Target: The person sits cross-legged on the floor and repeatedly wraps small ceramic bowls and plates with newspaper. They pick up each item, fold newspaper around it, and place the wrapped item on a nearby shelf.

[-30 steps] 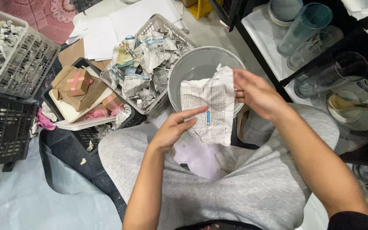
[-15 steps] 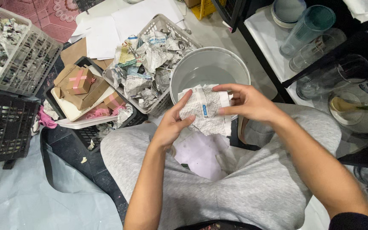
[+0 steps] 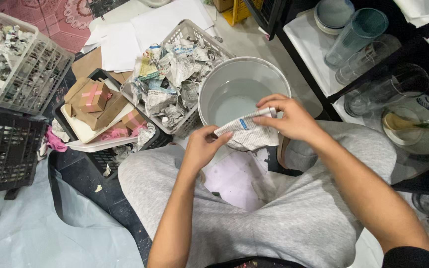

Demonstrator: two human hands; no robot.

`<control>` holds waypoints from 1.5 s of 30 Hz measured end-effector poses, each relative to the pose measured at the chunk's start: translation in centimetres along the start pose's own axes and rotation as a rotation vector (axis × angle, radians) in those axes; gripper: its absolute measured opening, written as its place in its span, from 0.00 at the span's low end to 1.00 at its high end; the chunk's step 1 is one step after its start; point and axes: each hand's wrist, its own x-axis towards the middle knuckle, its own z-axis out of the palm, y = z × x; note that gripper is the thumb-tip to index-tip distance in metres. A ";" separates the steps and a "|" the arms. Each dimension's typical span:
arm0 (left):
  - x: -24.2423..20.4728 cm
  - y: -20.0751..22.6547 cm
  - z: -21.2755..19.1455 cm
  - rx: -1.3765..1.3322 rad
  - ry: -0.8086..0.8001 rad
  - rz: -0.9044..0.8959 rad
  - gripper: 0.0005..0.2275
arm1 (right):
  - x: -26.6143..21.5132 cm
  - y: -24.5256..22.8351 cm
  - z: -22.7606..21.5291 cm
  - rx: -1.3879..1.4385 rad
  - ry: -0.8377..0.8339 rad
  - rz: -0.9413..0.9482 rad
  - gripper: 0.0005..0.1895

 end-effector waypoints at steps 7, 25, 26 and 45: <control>0.3 -0.2 0.3 -0.734 -0.128 0.031 0.16 | 0.3 -0.4 0.1 0.437 -0.041 0.374 0.13; -0.8 0.7 0.2 -0.776 -0.306 0.158 0.28 | 0.3 -2.4 -2.1 0.375 -0.033 0.342 0.14; -1.0 0.6 0.1 -0.795 -0.321 0.166 0.30 | 0.2 -2.2 -2.1 0.359 -0.052 0.347 0.14; 1.2 -2.0 2.8 -1.133 -0.366 -0.167 0.32 | -0.6 -4.3 0.3 0.117 -0.242 -0.165 0.15</control>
